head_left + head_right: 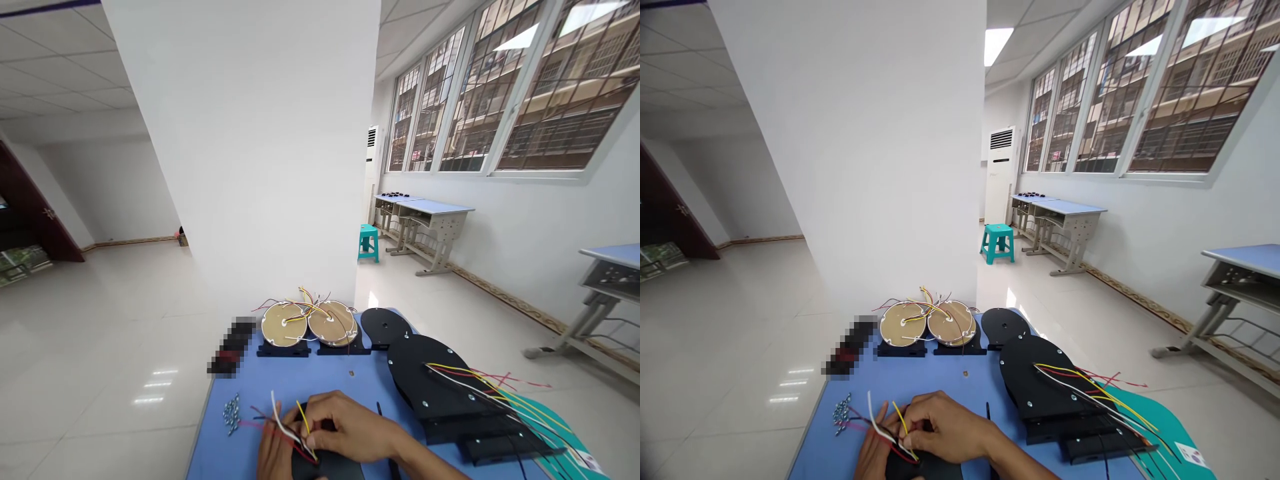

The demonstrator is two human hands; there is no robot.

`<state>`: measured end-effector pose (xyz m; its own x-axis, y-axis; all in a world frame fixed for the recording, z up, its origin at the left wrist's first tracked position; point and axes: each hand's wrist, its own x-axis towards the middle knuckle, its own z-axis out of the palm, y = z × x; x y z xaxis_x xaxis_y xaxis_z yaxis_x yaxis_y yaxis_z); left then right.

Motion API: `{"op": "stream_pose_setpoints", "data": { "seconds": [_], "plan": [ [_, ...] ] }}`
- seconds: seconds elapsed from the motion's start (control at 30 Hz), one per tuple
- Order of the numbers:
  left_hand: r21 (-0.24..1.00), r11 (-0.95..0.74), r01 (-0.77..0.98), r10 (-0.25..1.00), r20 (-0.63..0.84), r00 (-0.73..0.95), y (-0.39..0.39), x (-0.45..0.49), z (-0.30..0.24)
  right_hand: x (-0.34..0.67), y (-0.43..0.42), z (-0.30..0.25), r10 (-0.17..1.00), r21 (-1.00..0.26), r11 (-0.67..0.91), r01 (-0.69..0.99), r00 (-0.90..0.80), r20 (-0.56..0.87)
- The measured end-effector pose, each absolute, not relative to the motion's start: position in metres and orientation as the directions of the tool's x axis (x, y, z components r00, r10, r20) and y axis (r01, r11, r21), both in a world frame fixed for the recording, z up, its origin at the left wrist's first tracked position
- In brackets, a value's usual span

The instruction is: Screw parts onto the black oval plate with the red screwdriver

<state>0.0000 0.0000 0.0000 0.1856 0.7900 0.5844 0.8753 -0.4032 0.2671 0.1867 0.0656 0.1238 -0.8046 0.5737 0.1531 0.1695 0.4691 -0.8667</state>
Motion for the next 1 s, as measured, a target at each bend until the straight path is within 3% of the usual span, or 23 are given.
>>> {"op": "stream_pose_setpoints", "data": {
  "seconds": [0.23,0.33,0.63,0.87,1.0],
  "plan": [
    [-0.142,-0.539,0.830,0.674,0.518,0.526,0.012,-0.009,0.005,0.188,0.054,0.126,0.641,-0.881,0.447,0.156,-0.743,0.193],
    [-0.178,-0.524,0.833,0.676,0.508,0.534,0.012,-0.012,0.009,0.190,0.053,0.128,0.662,-0.885,0.431,0.176,-0.729,0.177],
    [0.052,-0.491,0.870,0.788,0.453,0.417,0.007,-0.008,0.003,0.198,0.059,0.113,0.656,-0.815,0.456,0.359,-0.754,0.035],
    [0.176,-0.460,0.870,0.842,0.398,0.365,0.004,-0.005,0.000,0.185,0.058,0.093,0.560,-0.773,0.572,0.274,-0.819,0.124],
    [0.313,-0.427,0.848,0.889,0.315,0.332,0.008,-0.004,0.006,0.189,0.057,0.086,0.594,-0.804,0.545,0.238,-0.786,0.170]
  ]
}}
